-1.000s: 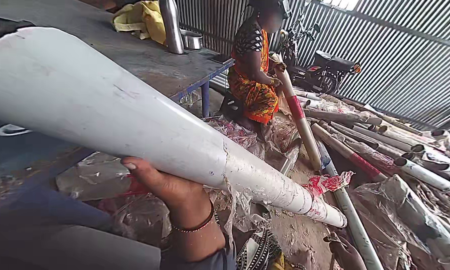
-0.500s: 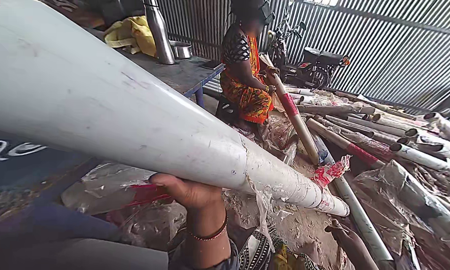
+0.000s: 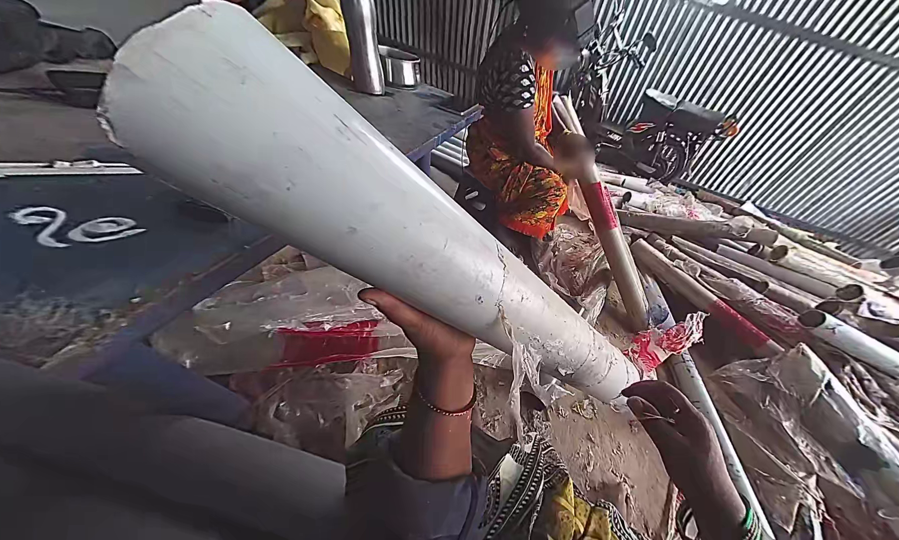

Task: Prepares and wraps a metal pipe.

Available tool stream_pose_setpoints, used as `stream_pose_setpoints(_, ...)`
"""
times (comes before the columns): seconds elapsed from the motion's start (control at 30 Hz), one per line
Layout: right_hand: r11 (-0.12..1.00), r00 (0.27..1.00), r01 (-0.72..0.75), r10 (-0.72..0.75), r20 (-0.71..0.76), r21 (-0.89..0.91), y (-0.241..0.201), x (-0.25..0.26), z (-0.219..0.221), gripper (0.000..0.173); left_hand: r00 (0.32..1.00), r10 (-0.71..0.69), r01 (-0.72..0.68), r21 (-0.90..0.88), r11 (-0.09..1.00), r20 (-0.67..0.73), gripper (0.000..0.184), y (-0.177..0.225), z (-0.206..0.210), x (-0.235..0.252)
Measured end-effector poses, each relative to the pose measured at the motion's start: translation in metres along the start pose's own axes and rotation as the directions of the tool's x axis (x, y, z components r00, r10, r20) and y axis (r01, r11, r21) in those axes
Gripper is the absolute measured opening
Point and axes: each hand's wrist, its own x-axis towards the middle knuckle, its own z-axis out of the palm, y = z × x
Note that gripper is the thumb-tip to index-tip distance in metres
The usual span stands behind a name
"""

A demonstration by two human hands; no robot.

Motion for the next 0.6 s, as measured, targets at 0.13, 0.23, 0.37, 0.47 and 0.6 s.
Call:
stream_pose_setpoints(0.13, 0.911, 0.91, 0.41, -0.404, 0.095, -0.05, -0.049, 0.039, 0.029, 0.026, 1.0, 0.007, -0.007, -0.026, 1.0, -0.001, 0.069, -0.002, -0.008, 0.001)
stream_pose_setpoints(0.23, 0.825, 0.838, 0.541, -0.515, 0.179, -0.16, -0.079, 0.059, 0.048, 0.037, 0.996, -0.032, 0.031, -0.016, 0.999, -0.084, 0.067, 0.0, -0.006, 0.003)
stream_pose_setpoints(0.37, 0.674, 0.782, 0.611, -0.596, 0.183, -0.416, -0.101, 0.074, 0.077, 0.045, 0.976, -0.074, 0.091, 0.073, 0.993, -0.207, 0.074, 0.003, -0.005, 0.004)
stream_pose_setpoints(0.47, 0.63, 0.781, 0.595, -0.6, 0.174, -0.498, -0.102, 0.08, 0.094, 0.025, 0.977, -0.086, 0.09, 0.014, 0.996, -0.193, 0.074, 0.003, -0.009, 0.005)
stream_pose_setpoints(0.6, 0.662, 0.77, 0.628, -0.605, 0.203, -0.408, -0.093, 0.085, 0.093, 0.019, 0.984, -0.068, 0.063, -0.03, 0.998, -0.166, 0.069, 0.001, -0.016, 0.008)
